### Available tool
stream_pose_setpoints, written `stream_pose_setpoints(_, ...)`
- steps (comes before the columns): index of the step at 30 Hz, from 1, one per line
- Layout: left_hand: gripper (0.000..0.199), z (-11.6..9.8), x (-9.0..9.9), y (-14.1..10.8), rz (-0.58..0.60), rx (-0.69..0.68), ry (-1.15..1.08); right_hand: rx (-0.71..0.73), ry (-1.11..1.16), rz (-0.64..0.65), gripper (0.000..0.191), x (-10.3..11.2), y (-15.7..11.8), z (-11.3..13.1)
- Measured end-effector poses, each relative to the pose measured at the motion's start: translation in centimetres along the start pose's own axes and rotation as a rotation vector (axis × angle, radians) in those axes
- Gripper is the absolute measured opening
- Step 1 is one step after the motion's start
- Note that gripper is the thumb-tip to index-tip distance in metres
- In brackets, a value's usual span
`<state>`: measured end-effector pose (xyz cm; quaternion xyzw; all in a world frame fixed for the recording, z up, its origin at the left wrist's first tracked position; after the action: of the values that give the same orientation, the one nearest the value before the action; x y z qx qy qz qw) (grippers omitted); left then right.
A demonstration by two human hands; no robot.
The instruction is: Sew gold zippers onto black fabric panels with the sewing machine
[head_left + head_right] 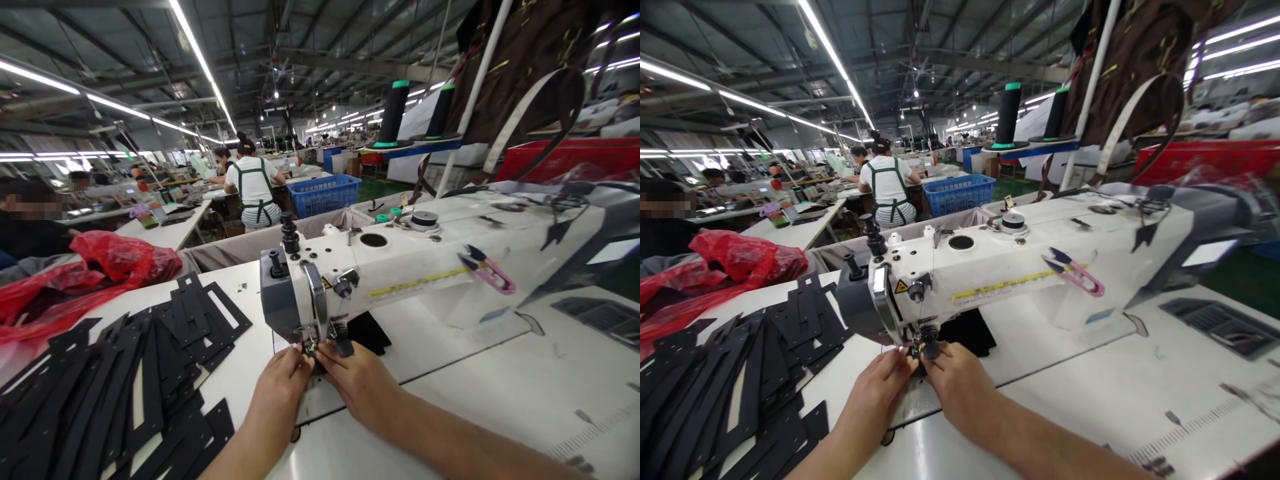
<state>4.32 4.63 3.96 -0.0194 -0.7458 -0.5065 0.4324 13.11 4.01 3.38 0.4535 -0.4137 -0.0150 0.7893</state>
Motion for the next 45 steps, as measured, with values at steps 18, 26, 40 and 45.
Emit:
stream_pose_setpoints(18, 0.027, -0.6, 0.1, -1.0, 0.032, -0.13, 0.109, 0.066, -0.098, -0.034, 0.03, -0.6, -0.3, -0.5)
stream_pose_setpoints(26, 0.023, 0.1, -0.1, -1.0, 0.023, -0.087, 0.068, 0.035, -0.086, 0.009, 0.03, -1.0, -0.3, -1.1)
stream_pose_setpoints(40, 0.021, 0.2, -0.1, -0.6, -0.041, -0.108, 0.099, -0.014, -0.065, 0.043, 0.026, -1.1, 0.1, -1.4)
stream_pose_setpoints(45, 0.02, 0.6, -0.2, -0.9, -0.044, -0.093, 0.091, -0.042, -0.044, 0.018, 0.026, -1.0, 0.1, -1.6)
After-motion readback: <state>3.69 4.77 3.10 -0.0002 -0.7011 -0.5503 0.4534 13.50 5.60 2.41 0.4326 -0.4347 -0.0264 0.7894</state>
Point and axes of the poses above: each hand's wrist, its own y-axis towards the middle knuckle, its own x-axis out of the back of the hand, z = x × y, the point moved 8 cm from there along y, towards the middle knuckle, and after that the axes turned 15 degrees about -z, right-handed, at the moved point
